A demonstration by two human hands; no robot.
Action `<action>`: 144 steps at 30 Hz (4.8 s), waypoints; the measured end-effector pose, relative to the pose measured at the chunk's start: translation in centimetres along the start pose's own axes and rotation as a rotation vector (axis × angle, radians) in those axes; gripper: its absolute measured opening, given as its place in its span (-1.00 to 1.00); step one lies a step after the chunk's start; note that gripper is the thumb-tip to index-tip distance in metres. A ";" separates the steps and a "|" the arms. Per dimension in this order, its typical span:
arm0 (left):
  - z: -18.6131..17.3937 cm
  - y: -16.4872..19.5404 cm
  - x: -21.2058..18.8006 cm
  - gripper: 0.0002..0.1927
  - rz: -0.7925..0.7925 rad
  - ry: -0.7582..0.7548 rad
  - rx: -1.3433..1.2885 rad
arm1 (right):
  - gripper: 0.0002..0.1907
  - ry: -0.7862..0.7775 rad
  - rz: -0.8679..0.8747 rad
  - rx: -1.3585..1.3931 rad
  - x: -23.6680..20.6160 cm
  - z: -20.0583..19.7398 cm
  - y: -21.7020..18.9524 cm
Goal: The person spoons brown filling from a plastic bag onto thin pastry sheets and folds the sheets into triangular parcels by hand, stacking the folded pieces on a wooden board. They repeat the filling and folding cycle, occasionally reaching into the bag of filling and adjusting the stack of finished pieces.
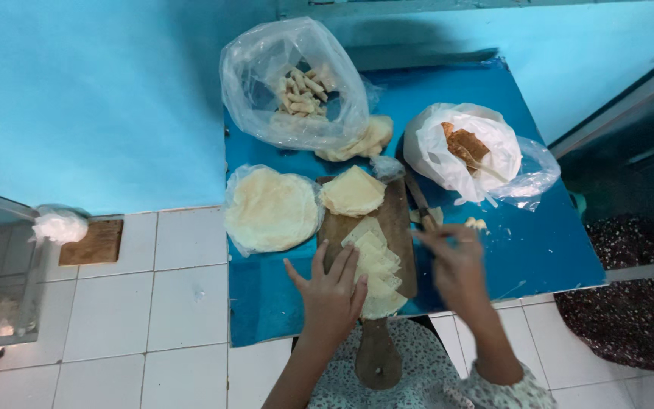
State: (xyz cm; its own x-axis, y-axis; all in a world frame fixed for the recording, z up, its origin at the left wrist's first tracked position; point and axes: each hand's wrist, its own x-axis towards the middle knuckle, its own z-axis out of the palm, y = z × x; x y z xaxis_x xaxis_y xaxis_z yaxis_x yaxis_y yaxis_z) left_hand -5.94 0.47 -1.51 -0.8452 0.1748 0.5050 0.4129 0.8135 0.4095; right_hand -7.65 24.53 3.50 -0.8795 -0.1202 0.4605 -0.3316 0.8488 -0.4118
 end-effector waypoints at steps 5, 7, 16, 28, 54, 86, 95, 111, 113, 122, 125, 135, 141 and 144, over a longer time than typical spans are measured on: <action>-0.5 -0.2 -0.1 -0.53 0.017 0.006 0.006 | -0.36 -0.089 -0.296 -0.258 1.9 4.0 -4.0; -0.6 -0.3 -0.1 -0.54 0.009 0.010 -0.001 | -0.37 -0.089 -0.289 -0.286 2.1 4.4 -4.6; -0.3 -0.7 -0.2 -0.56 0.016 0.031 0.009 | -0.42 0.022 -0.320 -0.465 1.9 3.6 -4.1; -1.0 0.1 -0.2 -0.54 0.022 -0.001 -0.004 | -0.48 0.332 -0.036 -0.235 3.4 -1.2 0.9; -3.4 3.0 -4.2 -0.64 -0.142 0.118 -0.059 | -0.37 0.432 0.182 -0.019 7.6 -6.1 7.4; -2.8 3.5 -4.3 -0.68 -0.154 0.110 -0.029 | -0.40 0.499 0.143 0.709 8.9 -3.4 11.2; -3.6 3.1 -4.3 -0.67 -0.146 0.129 -0.005 | -0.43 0.511 0.077 0.478 8.8 -5.8 8.5; -3.8 3.1 -4.3 -0.69 -0.149 0.155 -0.016 | -0.35 0.569 0.105 0.389 8.8 -4.2 10.6; -3.9 3.0 -4.4 -0.69 -0.155 0.156 -0.012 | -0.35 0.559 0.091 0.405 8.8 -4.3 10.8; -3.7 3.5 -4.7 -0.69 -0.166 0.135 0.005 | -0.34 0.640 0.047 0.601 8.6 -3.2 11.7; -3.5 3.8 -4.6 -0.67 -0.191 0.110 -0.001 | -0.34 0.679 0.034 0.700 8.1 -3.9 12.3; -3.6 5.4 -4.5 -0.57 -0.283 0.100 0.051 | -0.41 0.680 0.082 0.905 1.6 -6.3 8.9; -4.0 5.6 -5.1 -0.64 -0.363 0.092 -0.026 | -0.42 0.467 0.189 1.117 -5.2 -4.4 4.6; -3.9 5.5 -5.2 -0.66 -0.345 0.065 -0.043 | -0.36 0.346 0.306 1.152 -7.6 -2.0 2.8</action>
State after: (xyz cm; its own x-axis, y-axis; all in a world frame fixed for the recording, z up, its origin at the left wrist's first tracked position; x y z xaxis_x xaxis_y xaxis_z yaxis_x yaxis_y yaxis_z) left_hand 2.02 1.92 1.07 -0.9147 -0.1427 0.3781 0.1222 0.7941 0.5953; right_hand -1.24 28.90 0.43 -0.8952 0.2941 0.3349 -0.3892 -0.1496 -0.9089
